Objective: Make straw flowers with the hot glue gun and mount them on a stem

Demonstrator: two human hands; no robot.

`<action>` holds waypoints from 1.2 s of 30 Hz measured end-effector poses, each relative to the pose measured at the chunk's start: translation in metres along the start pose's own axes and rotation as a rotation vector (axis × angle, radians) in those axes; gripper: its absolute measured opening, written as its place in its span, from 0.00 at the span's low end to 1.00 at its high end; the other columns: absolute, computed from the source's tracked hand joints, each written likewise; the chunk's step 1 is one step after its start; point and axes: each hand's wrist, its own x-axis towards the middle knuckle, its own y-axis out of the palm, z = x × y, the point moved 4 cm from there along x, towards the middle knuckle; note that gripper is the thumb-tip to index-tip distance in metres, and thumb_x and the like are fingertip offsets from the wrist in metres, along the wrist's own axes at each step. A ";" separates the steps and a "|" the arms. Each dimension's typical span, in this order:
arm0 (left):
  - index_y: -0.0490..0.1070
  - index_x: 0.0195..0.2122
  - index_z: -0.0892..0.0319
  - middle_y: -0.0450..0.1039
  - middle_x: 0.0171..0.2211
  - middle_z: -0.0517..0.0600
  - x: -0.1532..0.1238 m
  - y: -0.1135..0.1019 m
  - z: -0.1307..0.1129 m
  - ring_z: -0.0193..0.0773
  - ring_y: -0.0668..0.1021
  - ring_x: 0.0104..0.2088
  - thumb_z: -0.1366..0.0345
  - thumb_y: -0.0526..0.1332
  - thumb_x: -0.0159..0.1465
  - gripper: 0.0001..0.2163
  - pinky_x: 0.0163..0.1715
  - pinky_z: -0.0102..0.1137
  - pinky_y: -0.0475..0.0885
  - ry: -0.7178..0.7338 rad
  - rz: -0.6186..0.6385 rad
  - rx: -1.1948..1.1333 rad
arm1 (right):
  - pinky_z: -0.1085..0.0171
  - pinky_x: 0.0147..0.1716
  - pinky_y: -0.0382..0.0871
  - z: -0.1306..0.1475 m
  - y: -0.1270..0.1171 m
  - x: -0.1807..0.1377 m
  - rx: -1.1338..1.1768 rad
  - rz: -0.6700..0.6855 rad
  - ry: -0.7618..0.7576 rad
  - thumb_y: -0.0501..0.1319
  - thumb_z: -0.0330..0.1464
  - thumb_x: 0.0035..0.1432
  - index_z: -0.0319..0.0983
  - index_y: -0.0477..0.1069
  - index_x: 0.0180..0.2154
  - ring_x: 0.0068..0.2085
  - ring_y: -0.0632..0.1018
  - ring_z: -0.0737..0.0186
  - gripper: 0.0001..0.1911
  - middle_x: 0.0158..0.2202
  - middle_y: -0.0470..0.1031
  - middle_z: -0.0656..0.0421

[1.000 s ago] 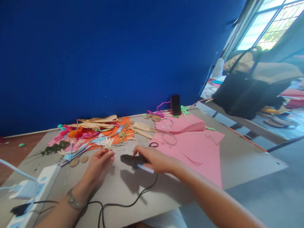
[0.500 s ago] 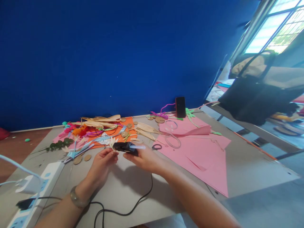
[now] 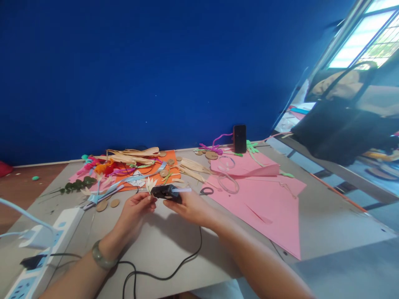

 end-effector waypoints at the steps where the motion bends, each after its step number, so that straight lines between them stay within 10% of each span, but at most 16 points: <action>1: 0.74 0.28 0.64 0.78 0.24 0.52 0.000 0.001 -0.001 0.31 0.76 0.21 0.63 0.73 0.47 0.12 0.22 0.25 0.72 -0.002 -0.004 0.003 | 0.63 0.41 0.67 0.000 0.000 0.000 -0.001 0.001 0.002 0.55 0.36 0.61 0.38 0.72 0.44 0.40 0.75 0.57 0.13 0.40 0.76 0.56; 36: 0.74 0.28 0.64 0.78 0.24 0.51 -0.004 0.003 -0.004 0.30 0.76 0.21 0.64 0.72 0.48 0.11 0.22 0.23 0.72 -0.005 0.012 0.001 | 0.64 0.38 0.68 0.000 0.001 -0.001 -0.060 -0.014 0.024 0.55 0.37 0.62 0.37 0.72 0.42 0.37 0.75 0.58 0.13 0.36 0.77 0.56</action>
